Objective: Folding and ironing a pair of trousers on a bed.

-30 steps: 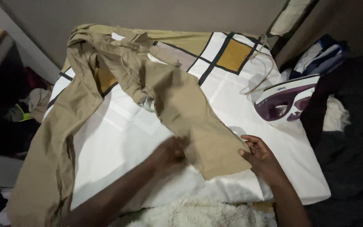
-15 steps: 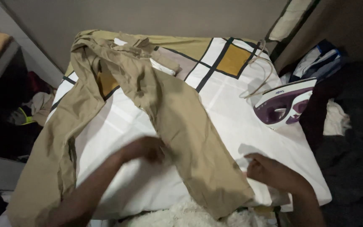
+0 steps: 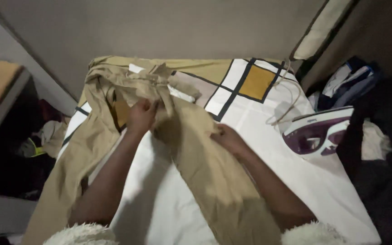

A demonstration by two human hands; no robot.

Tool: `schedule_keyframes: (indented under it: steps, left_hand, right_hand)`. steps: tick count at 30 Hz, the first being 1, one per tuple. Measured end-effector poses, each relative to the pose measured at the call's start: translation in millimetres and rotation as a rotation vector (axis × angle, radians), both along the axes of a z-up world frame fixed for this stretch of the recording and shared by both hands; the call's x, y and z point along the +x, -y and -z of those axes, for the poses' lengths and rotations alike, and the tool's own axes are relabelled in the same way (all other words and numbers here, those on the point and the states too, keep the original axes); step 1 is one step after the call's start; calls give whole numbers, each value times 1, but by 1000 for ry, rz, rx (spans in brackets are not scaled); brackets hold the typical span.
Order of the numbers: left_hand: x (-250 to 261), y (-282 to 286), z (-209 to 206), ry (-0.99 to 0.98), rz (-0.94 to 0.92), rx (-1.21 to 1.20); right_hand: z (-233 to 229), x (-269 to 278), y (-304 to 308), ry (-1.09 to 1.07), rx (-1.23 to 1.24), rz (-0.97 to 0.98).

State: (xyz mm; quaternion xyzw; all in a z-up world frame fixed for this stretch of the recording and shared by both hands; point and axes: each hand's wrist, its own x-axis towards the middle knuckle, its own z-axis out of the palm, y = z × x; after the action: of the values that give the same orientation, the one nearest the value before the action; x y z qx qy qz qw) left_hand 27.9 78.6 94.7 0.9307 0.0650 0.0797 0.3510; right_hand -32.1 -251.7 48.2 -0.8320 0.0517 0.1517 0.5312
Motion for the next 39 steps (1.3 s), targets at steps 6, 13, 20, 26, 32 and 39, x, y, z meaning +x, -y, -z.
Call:
schedule_keyframes:
  steps: [6,13,20,26,32,39]
  left_hand:
    - [62,63,-10,344,213,227]
    - [142,79,58,-250,367,708]
    - [233,40,-52,5,26,-123]
    - [249,25,-71,308,586,-796]
    - [58,58,-117,-487,349,353]
    - [56,1,7,-443,248,322]
  right_hand:
    - [81,-45,-35,325,157,-309]
    - [-42,-161,-45,305,118,-681]
    - [-82,-116,-5,262,112,-1088]
    - [-17,-29,59,287,105,-136]
    - [8,-63,103,210,-287,30]
    - [-31,-80,75,-15,-259,-41]
